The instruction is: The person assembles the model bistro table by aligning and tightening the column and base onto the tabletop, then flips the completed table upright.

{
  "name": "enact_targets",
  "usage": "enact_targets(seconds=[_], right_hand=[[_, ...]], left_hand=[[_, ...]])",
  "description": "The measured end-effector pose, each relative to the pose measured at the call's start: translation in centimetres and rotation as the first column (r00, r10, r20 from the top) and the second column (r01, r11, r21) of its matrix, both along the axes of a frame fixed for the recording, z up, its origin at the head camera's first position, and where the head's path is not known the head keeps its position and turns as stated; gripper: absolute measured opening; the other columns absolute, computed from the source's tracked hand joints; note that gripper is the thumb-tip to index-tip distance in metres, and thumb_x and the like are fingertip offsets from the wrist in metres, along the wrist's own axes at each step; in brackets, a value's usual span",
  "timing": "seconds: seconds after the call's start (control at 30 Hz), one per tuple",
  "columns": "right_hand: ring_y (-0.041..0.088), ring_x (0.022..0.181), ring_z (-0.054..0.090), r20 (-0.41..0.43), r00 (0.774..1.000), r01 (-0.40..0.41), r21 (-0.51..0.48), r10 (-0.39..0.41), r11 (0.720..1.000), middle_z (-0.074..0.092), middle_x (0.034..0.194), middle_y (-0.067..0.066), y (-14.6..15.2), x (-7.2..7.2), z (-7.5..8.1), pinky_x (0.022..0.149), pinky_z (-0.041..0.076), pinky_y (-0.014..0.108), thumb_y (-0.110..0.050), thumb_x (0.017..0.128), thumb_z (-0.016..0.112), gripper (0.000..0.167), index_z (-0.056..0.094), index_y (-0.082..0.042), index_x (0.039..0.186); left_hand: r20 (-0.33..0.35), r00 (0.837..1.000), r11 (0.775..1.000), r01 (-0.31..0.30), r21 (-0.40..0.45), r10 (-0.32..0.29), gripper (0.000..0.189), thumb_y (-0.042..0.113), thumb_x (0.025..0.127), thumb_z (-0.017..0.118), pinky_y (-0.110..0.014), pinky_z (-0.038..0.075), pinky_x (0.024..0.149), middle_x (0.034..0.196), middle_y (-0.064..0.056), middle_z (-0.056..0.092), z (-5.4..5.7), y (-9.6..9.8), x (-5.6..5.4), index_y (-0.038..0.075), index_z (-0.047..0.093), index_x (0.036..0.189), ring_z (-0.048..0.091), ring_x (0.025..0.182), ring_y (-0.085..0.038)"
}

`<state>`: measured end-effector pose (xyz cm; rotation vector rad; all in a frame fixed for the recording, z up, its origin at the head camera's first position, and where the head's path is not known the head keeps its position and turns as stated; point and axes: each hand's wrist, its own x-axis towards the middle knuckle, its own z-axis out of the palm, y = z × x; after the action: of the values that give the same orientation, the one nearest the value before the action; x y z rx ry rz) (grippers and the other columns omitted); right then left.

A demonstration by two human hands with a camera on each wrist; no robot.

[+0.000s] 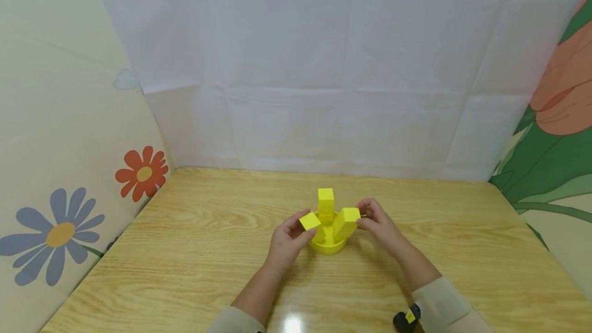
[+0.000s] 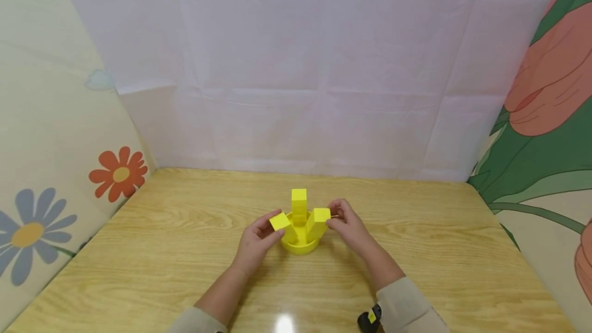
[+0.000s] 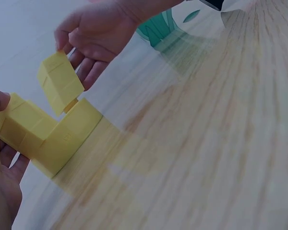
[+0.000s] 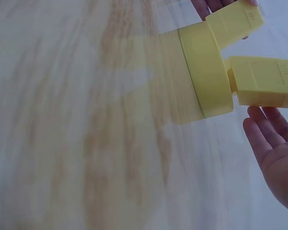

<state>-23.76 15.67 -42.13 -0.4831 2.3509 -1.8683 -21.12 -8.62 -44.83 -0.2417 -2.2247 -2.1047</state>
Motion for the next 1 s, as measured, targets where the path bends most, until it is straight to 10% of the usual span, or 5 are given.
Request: enact_targets(seconds=[0.67, 1.0], right_hand=[[0.021, 0.098, 0.053, 0.022, 0.999, 0.04, 0.238, -0.046, 0.97, 0.056, 0.116, 0.013, -1.1, 0.8, 0.2, 0.081, 0.046, 0.029, -0.028, 0.088, 0.074, 0.05, 0.049, -0.008, 0.126], [0.032, 0.122, 0.054, -0.015, 0.999, 0.038, 0.195, -0.036, 0.98, 0.058, 0.123, 0.014, -1.7, 1.2, 0.3, 0.108, 0.043, 0.052, -0.022, 0.093, 0.067, 0.037, 0.049, -0.006, 0.121]], left_hand=[[-0.018, 1.0, 1.0, 0.004, 0.011, -0.004, 0.047, 0.005, 0.089, 0.068, -0.019, 0.052, 0.092, 0.137, -0.02, 0.057, -0.1, 0.0, -0.1, -0.002, 0.056, 0.134, 0.06, 0.118, -0.027], [-0.003, 1.0, 1.0, -0.005, 0.001, 0.005, 0.047, 0.005, 0.089, 0.068, -0.021, 0.053, 0.092, 0.136, -0.02, 0.058, 0.0, 0.0, 0.0, -0.003, 0.055, 0.134, 0.06, 0.118, -0.028]])
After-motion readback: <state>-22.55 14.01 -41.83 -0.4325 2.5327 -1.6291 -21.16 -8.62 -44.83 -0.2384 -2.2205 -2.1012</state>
